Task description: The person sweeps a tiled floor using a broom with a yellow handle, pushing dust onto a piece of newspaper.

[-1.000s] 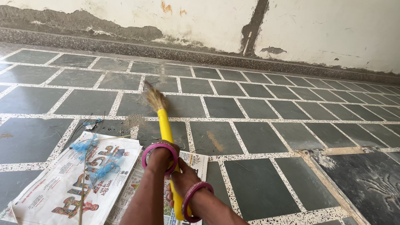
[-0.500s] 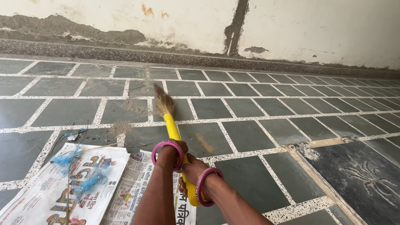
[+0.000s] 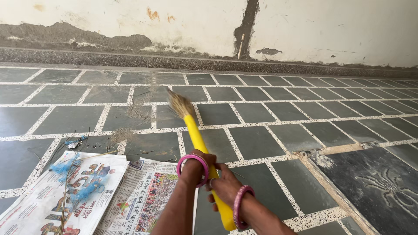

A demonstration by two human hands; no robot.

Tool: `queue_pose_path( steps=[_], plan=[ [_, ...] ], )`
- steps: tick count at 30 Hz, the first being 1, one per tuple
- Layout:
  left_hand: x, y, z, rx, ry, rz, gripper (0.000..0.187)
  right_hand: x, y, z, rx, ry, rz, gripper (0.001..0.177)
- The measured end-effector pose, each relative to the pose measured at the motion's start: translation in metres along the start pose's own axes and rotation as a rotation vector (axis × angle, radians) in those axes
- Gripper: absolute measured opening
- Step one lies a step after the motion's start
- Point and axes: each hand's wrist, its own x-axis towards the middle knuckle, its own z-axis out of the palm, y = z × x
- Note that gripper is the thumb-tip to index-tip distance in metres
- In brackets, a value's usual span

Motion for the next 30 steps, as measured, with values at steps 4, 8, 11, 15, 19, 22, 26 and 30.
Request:
queue_pose_path(
  steps=[4, 8, 11, 15, 19, 22, 26, 30],
  plan=[
    [-0.002, -0.001, 0.047, 0.101, -0.08, -0.038, 0.039, 0.005, 0.03, -0.028, 0.078, 0.002, 0.042, 0.049],
    [0.025, -0.024, 0.07, 0.113, -0.06, -0.052, 0.039, 0.005, 0.047, -0.032, 0.011, -0.06, 0.104, 0.035],
    [0.034, -0.047, 0.054, 0.082, 0.007, -0.086, 0.04, 0.001, 0.048, -0.016, 0.035, -0.129, 0.14, 0.033],
    [0.026, -0.05, 0.015, 0.059, 0.046, -0.121, 0.04, -0.006, 0.042, -0.013, 0.059, -0.254, 0.088, 0.038],
    [0.015, -0.024, 0.013, 0.036, 0.046, -0.073, 0.041, -0.005, 0.03, -0.027, 0.142, -0.232, 0.025, 0.037],
    [0.01, 0.002, 0.037, 0.029, 0.017, -0.026, 0.041, -0.001, 0.026, -0.034, 0.225, -0.14, 0.004, 0.032],
    [0.01, 0.015, 0.06, 0.068, -0.038, -0.002, 0.042, 0.008, 0.026, -0.04, 0.252, -0.048, 0.022, 0.019],
    [0.018, 0.007, 0.058, 0.122, -0.051, -0.024, 0.043, 0.018, 0.026, -0.035, 0.134, -0.023, 0.057, 0.014]
  ],
)
